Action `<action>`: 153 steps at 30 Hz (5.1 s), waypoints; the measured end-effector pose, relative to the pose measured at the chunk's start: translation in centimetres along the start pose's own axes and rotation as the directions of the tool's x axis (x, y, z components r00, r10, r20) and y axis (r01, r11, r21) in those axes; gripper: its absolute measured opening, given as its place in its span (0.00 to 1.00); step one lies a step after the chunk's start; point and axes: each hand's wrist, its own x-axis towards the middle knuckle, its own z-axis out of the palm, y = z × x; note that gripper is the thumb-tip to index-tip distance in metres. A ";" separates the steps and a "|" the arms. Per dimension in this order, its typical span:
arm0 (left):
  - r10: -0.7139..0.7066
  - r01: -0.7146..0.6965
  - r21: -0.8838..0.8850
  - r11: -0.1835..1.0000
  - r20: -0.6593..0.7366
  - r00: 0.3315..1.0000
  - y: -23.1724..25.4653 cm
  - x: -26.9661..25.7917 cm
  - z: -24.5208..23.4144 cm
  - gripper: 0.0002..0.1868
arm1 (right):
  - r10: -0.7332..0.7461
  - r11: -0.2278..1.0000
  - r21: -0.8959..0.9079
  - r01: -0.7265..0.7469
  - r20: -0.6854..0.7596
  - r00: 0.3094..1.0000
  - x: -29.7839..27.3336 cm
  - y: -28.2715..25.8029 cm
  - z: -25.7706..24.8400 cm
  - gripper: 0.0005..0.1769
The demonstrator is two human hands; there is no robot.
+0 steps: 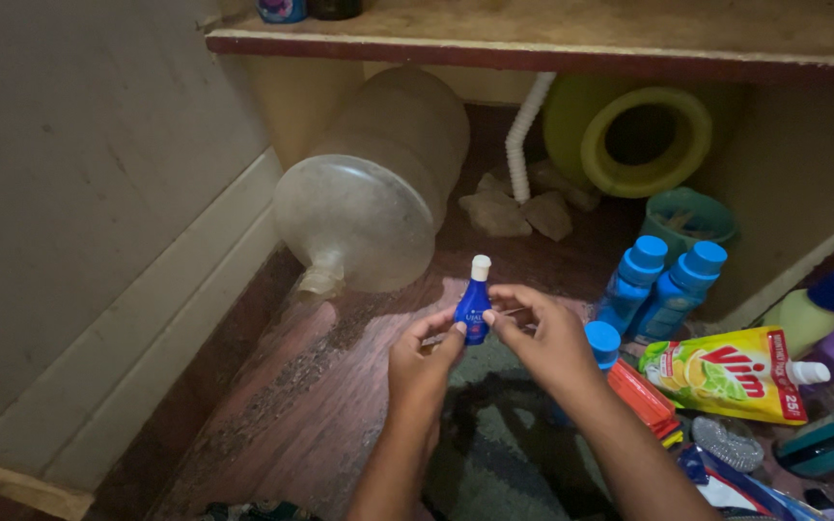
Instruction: The person picks up various bottles and containers from the floor and places them on a shelf under a sink. They handle a red liquid bottle, a white bottle, a dark bottle, and several blue bottles, arranging them neatly on the shelf.
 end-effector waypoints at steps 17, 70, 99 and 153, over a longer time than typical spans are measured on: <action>0.057 -0.056 0.054 0.997 -0.022 0.998 1.7 -0.8 0.2 0.16 | 0.053 0.994 0.088 -0.058 0.065 0.996 0.0 -0.9 -0.3 0.20; 0.207 -0.210 0.141 0.968 0.030 0.978 6.0 -1.7 0.6 0.18 | 0.051 0.918 0.395 -0.032 -0.039 0.998 -1.2 -2.8 -1.1 0.22; 0.456 -0.459 0.047 0.887 0.063 0.888 16.6 -8.6 1.0 0.17 | -0.149 0.847 0.509 0.157 -0.057 0.987 -2.9 -15.7 -5.1 0.21; 0.606 -0.607 -0.021 0.795 0.089 0.790 24.9 -0.9 -8.6 0.15 | -0.093 0.934 0.338 0.113 -0.074 0.993 3.5 -27.5 3.2 0.21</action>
